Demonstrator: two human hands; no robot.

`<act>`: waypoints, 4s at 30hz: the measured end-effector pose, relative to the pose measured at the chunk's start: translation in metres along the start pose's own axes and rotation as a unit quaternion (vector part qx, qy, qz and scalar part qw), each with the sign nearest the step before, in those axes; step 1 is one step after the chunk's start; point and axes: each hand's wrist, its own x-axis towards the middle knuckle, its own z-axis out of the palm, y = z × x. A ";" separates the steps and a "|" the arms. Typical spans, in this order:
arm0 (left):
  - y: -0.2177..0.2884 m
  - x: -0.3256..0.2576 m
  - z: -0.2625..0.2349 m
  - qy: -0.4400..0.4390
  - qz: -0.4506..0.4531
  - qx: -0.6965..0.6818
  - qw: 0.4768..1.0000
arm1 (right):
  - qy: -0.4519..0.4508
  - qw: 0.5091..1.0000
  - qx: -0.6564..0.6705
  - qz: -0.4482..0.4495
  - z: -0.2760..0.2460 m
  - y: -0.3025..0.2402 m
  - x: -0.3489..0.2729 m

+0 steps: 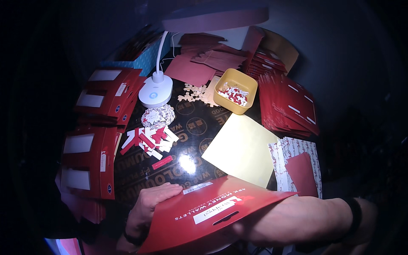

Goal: Insert greeting cards and envelopes into retail packaging sleeves.

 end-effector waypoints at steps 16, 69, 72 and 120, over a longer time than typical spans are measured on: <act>0.010 0.003 -0.003 -0.019 -0.029 0.008 0.999 | 0.001 0.984 -0.144 -0.105 -0.003 0.001 0.005; 0.026 0.004 -0.004 0.056 -0.195 -0.275 0.940 | 0.538 0.757 -0.334 -0.160 0.046 0.037 0.015; 0.025 0.004 -0.004 0.053 -0.267 -0.345 0.899 | 0.489 0.803 -0.330 -0.086 0.051 0.057 0.031; 0.018 0.060 0.072 0.077 -0.285 0.329 0.897 | 0.566 0.767 -0.232 -0.192 0.146 0.136 0.105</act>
